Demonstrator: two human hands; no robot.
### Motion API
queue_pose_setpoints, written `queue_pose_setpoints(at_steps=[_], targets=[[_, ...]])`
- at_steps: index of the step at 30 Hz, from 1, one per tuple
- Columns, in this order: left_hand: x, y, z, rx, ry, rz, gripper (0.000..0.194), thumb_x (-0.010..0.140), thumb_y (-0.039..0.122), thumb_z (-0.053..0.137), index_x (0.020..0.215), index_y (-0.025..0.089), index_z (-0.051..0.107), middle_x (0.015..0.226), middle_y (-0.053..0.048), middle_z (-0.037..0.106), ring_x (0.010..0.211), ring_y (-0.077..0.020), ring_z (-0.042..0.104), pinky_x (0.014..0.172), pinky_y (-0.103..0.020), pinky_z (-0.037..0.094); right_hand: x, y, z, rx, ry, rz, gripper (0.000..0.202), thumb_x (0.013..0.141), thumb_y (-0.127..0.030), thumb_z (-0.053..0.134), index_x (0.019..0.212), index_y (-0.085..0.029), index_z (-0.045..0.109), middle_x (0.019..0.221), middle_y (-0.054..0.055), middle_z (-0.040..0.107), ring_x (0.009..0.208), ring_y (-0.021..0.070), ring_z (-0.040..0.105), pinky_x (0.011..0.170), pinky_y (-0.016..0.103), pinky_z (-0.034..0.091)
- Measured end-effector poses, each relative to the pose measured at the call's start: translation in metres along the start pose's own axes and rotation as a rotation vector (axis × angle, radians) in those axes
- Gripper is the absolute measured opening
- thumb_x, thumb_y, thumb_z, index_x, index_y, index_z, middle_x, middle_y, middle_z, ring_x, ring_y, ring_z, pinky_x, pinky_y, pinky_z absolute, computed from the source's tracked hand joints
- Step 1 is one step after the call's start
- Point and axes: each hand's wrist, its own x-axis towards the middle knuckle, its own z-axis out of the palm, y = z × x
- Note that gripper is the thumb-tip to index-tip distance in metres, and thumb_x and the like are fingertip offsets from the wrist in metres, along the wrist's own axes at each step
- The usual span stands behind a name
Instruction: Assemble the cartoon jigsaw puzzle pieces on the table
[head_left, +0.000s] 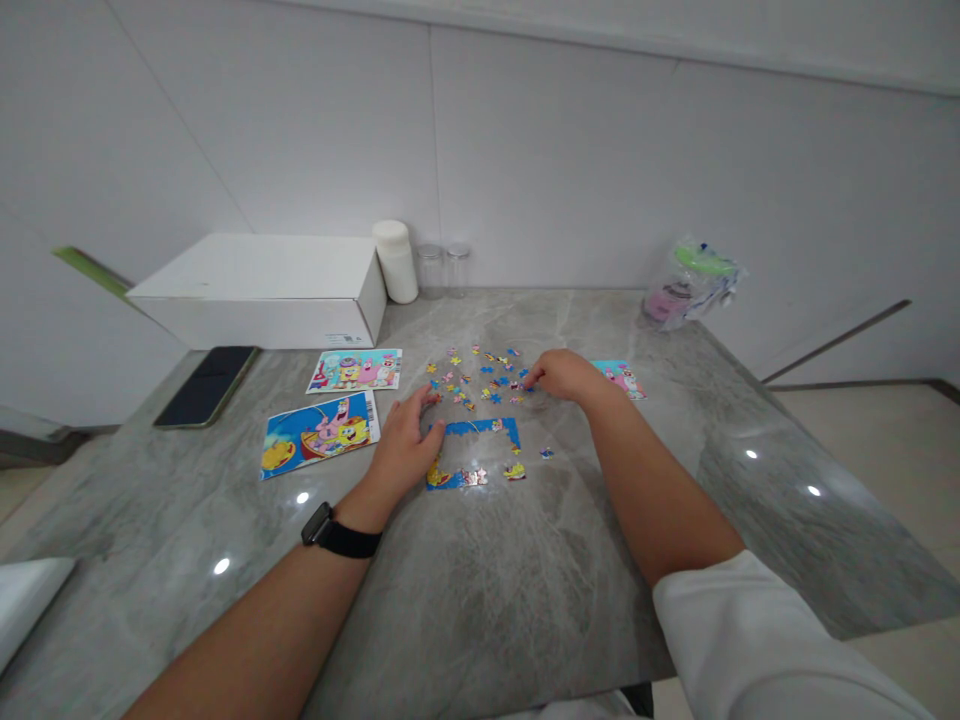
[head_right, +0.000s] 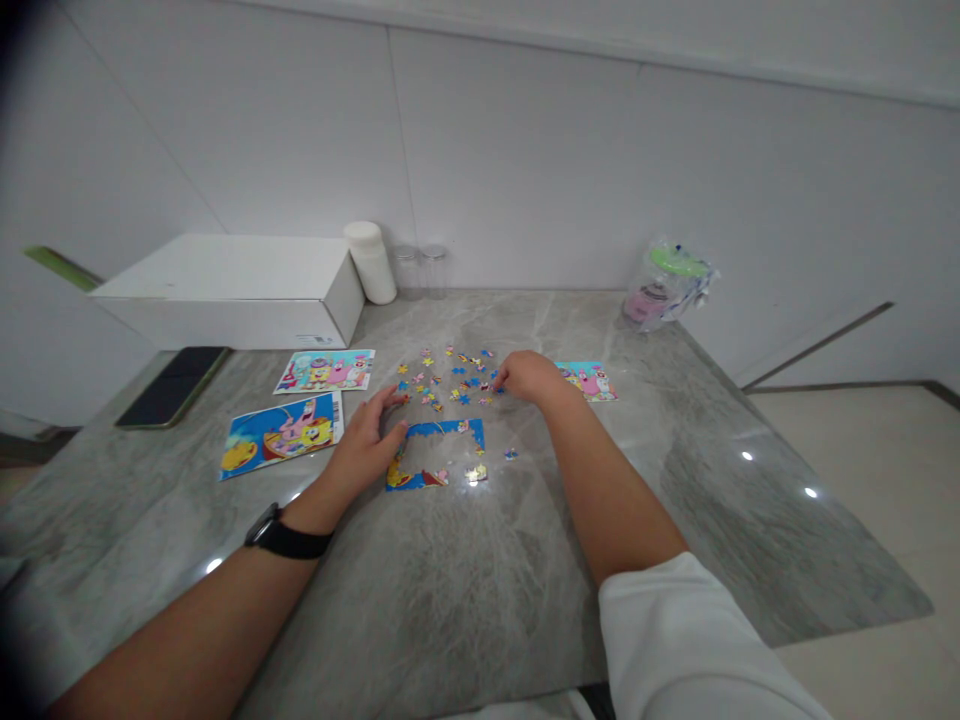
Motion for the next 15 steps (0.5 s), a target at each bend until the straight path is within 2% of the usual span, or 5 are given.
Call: queue_pose_setpoints(at_steps=[6, 15], targets=[[0.0, -0.0006, 0.0008, 0.009, 0.005, 0.003, 0.063, 0.096, 0.032, 0.06, 0.157, 0.022, 0.046, 0.143, -0.013, 0.07, 0.141, -0.0323, 0.06, 0.131, -0.066, 0.025, -0.0005, -0.007, 0.0024, 0.036, -0.094, -0.127, 0.04, 0.091, -0.009, 0.061, 0.113, -0.031, 0.087, 0.118, 0.0, 0.083, 0.113, 0.0206, 0.076, 0.091, 0.022, 0.052], [-0.0003, 0.0005, 0.0, 0.001, 0.002, -0.002, 0.062, 0.097, 0.033, 0.059, 0.156, 0.023, 0.045, 0.144, -0.012, 0.069, 0.142, -0.0321, 0.059, 0.131, -0.066, 0.026, 0.0011, -0.0043, 0.0035, 0.04, -0.043, -0.081, 0.041, 0.092, -0.015, 0.062, 0.122, -0.033, 0.083, 0.125, -0.001, 0.081, 0.118, 0.0217, 0.074, 0.096, 0.024, 0.053]])
